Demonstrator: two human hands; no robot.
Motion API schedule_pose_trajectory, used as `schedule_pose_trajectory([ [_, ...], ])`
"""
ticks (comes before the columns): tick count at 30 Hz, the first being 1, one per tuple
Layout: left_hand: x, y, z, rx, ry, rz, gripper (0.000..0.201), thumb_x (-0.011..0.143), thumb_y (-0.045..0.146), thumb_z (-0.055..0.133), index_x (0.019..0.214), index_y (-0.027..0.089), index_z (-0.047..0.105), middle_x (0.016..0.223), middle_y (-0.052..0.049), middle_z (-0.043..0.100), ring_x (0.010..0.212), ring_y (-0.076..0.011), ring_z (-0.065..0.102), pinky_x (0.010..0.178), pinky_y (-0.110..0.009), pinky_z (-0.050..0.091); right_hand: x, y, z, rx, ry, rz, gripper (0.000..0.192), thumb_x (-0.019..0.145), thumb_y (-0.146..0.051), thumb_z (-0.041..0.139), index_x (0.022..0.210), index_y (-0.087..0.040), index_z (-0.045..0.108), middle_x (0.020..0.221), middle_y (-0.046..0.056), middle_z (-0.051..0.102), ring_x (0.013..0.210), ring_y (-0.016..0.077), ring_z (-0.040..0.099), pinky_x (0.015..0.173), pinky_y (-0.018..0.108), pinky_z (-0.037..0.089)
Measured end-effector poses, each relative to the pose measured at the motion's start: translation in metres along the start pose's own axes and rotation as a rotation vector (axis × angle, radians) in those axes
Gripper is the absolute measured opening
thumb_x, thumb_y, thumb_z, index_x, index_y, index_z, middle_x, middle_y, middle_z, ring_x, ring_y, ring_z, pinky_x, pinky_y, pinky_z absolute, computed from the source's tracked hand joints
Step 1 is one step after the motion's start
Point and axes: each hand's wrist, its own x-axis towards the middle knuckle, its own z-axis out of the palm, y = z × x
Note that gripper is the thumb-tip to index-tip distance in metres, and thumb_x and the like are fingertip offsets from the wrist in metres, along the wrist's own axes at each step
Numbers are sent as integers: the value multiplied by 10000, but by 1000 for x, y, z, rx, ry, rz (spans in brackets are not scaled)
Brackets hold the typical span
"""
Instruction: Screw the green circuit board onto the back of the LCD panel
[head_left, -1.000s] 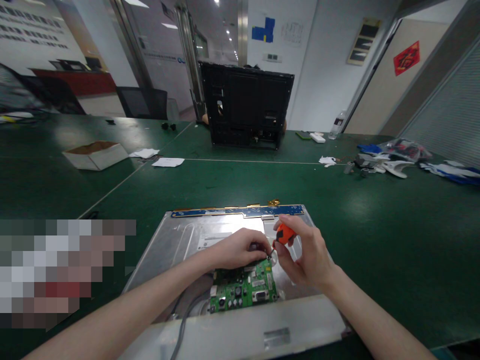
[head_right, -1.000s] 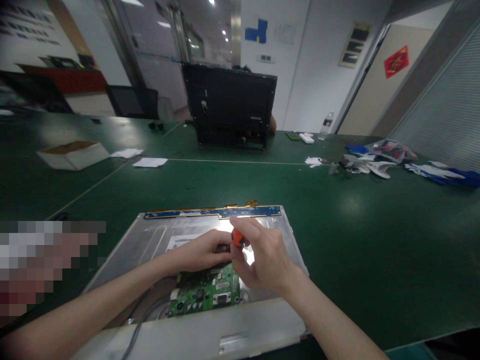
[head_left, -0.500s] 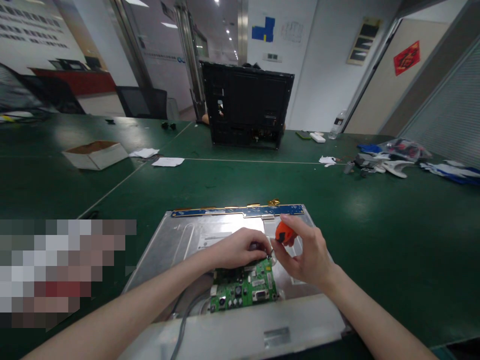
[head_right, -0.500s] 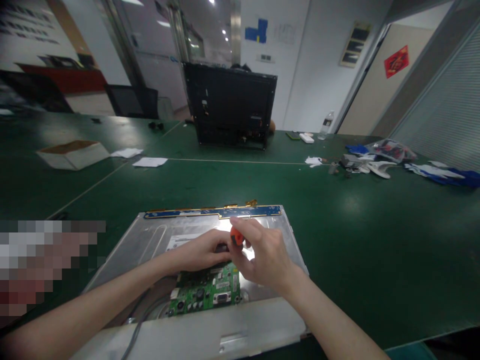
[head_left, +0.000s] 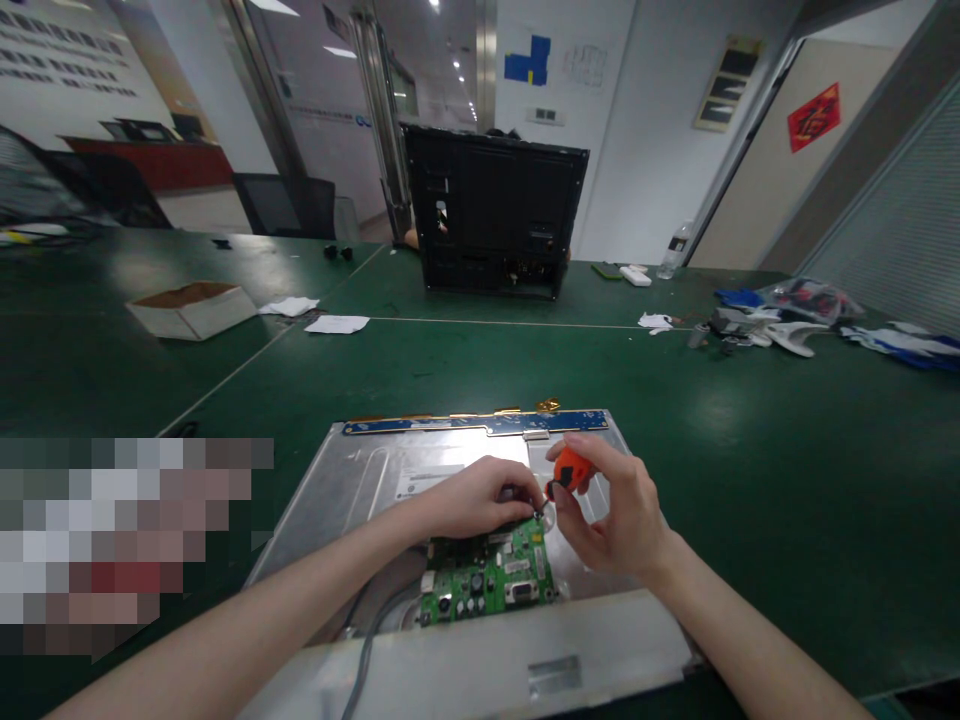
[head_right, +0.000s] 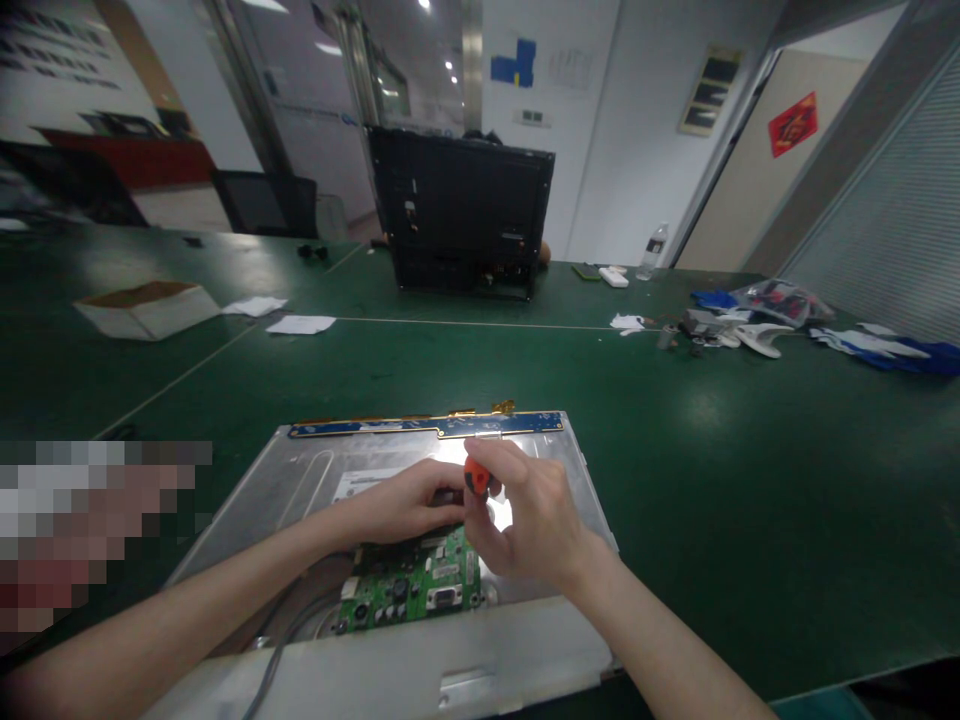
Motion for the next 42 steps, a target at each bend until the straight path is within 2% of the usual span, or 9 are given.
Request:
schedule_pose_trajectory([
  [5,0,-1,0,7,4,5,95,840,164,619,909,152,683,854,-25,685,789,-168,603,729,-254,458,-2,1,1,-79,40,1,531,812,-104,545,1306,-203,376,805,13,625,561,124,562,456,233,472],
  [12,-1,0,1,-2,33,9,74,830,125,600,799,143,666,755,-1,648,713,-136,574,669,-223,440,-7,7,3,-155,29,-42,495,849,-164,576,1302,-208,379,754,-13,604,593,134,581,474,236,456],
  [18,0,2,0,11,12,-9,84,821,109,602,848,152,669,769,2,654,726,-141,581,668,-223,445,-4,5,0,-77,-17,-1,510,838,-152,544,1316,-203,371,820,20,609,636,145,587,505,256,467],
  [23,0,1,0,-1,1,0,78,831,136,613,873,159,675,791,-3,665,754,-154,596,686,-234,453,0,2,-3,2,-50,14,598,799,-81,480,1364,-198,322,827,20,585,627,140,574,524,270,480],
  [28,0,-1,1,-11,-2,-9,74,843,182,622,892,157,672,847,-19,684,775,-163,603,715,-251,459,-2,3,0,-64,-6,19,551,833,-125,504,1351,-214,342,766,-9,567,569,125,527,463,238,439],
  [32,-1,-1,1,-23,12,10,72,854,188,609,856,145,667,838,-23,679,759,-159,599,706,-250,454,-3,6,2,-90,15,-6,513,856,-139,537,1331,-212,358,782,-2,598,564,119,531,472,230,439],
  [38,0,0,0,8,26,-7,64,832,139,602,831,149,665,751,2,647,721,-147,582,675,-233,440,-4,7,2,-111,4,-18,505,877,-190,544,1342,-222,351,760,-8,605,573,128,550,485,232,450],
  [42,0,0,1,12,12,-5,73,839,154,601,860,155,671,784,-4,658,742,-152,588,686,-234,447,-3,4,1,-71,-19,19,537,856,-167,519,1359,-207,335,755,-8,591,547,125,525,469,238,453],
])
